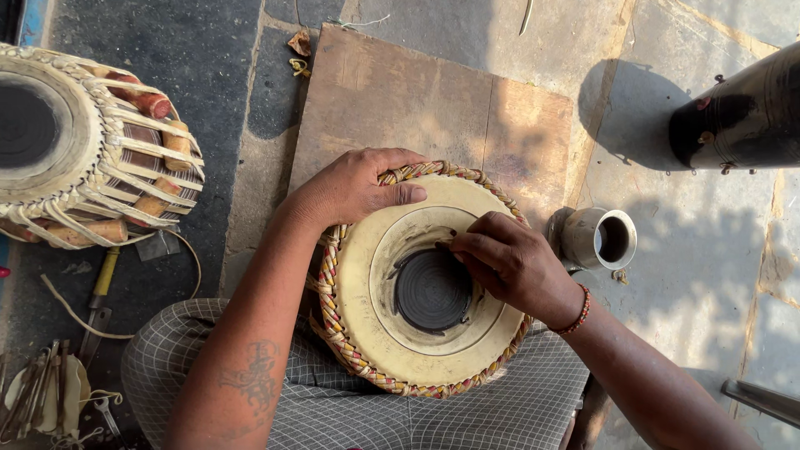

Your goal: The person applies a dark substance to the center of a drum head by hand, smoothing it in circular motions, and occasionally picks up more substance from a nearby container.

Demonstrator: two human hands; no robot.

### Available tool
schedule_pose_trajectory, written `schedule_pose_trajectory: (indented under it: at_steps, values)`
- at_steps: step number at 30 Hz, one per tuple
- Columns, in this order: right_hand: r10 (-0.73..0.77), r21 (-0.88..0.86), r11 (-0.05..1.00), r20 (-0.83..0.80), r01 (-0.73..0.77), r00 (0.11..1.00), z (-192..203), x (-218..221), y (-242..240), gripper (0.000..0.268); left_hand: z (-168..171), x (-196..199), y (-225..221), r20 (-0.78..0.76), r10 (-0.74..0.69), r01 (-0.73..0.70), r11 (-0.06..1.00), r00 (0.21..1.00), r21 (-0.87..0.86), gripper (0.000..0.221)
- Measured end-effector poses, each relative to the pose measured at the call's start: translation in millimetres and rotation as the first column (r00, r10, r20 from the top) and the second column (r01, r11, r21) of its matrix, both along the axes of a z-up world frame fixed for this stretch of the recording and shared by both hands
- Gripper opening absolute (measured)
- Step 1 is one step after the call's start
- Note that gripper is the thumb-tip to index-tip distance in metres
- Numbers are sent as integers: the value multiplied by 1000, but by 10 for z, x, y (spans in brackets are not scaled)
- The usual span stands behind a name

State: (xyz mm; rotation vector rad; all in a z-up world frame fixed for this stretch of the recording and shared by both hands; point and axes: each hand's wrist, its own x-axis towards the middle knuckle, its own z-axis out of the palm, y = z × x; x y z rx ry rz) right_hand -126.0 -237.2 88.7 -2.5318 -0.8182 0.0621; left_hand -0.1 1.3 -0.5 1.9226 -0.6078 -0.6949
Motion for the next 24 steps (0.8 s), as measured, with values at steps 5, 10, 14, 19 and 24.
schedule_pose_trajectory:
  at_steps: [5,10,14,19,24]
  values:
    - [-105,4,995,11,104,994,-12,-260,-61,25,23,3,6,17,-6,6,1000,1000,-11,80]
    - [-296,17,955,27,295,955,-1,-748,62,21,60,-11,21,84,8,-8,1000,996,-10,79]
    - [-488,230,850,8,473,873,-110,-1045,248,17,67,-50,17,181,61,-69,997,982,37,75]
    - [-599,394,754,88,525,796,-231,-811,61,11,286,-67,154,278,61,-158,926,959,342,73]
    - [-349,350,883,41,313,936,-152,-275,-214,15,278,-107,71,236,104,-150,971,966,186,84]
